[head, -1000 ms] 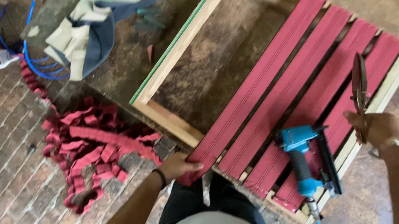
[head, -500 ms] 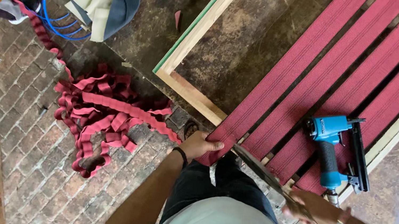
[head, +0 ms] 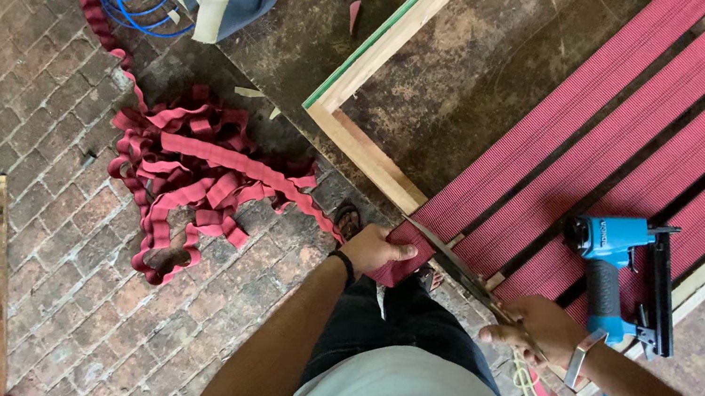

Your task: The person attaches red fabric strips to a wooden frame using a pneumatic staple gun. They position each strip, staple it at both ends, and trim the excess fabric with scissors.

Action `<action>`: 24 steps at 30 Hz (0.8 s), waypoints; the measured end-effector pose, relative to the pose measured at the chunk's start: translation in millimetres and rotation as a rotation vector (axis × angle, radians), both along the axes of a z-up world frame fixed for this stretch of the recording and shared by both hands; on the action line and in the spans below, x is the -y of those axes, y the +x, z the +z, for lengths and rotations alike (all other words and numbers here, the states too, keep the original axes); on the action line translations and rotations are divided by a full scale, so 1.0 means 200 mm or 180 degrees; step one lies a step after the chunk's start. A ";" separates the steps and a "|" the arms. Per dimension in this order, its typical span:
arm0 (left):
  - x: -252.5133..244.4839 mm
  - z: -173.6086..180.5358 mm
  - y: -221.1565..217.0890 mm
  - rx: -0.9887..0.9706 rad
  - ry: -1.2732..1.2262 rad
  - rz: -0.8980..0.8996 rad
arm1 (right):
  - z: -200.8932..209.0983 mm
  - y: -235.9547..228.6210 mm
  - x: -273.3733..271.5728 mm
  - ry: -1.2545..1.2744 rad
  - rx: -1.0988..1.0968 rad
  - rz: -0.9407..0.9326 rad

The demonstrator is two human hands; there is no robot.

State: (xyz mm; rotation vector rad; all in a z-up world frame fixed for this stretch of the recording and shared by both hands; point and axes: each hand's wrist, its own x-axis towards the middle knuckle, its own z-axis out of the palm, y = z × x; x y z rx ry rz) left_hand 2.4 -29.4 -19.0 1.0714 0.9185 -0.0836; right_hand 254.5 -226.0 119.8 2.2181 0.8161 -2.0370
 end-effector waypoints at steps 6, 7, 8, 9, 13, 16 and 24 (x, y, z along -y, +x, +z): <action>0.00 0.00 0.00 -0.0015 0.0198 -0.0125 | -0.01 -0.04 -0.14 0.0541 -0.0123 0.0162; 0.02 -0.01 0.00 0.0123 0.0133 -0.0015 | -0.01 -0.04 -0.15 0.0564 0.0010 0.0374; 0.01 -0.02 0.00 0.0089 0.0116 -0.0041 | -0.03 -0.04 -0.17 0.0607 0.0148 0.0590; -0.01 -0.02 0.01 0.0055 0.0099 -0.0067 | -0.03 -0.04 -0.17 0.0527 0.0056 0.0365; 0.00 -0.03 -0.01 0.0056 0.0147 -0.0091 | -0.06 -0.02 -0.14 0.0267 -0.0319 -0.0189; 0.00 -0.04 -0.01 0.0523 0.0467 -0.0109 | -0.09 -0.01 -0.13 0.0312 -0.0557 -0.0296; -0.01 -0.14 -0.04 0.0189 0.0581 -0.0287 | -0.05 -0.03 -0.19 0.0521 -0.0105 0.0328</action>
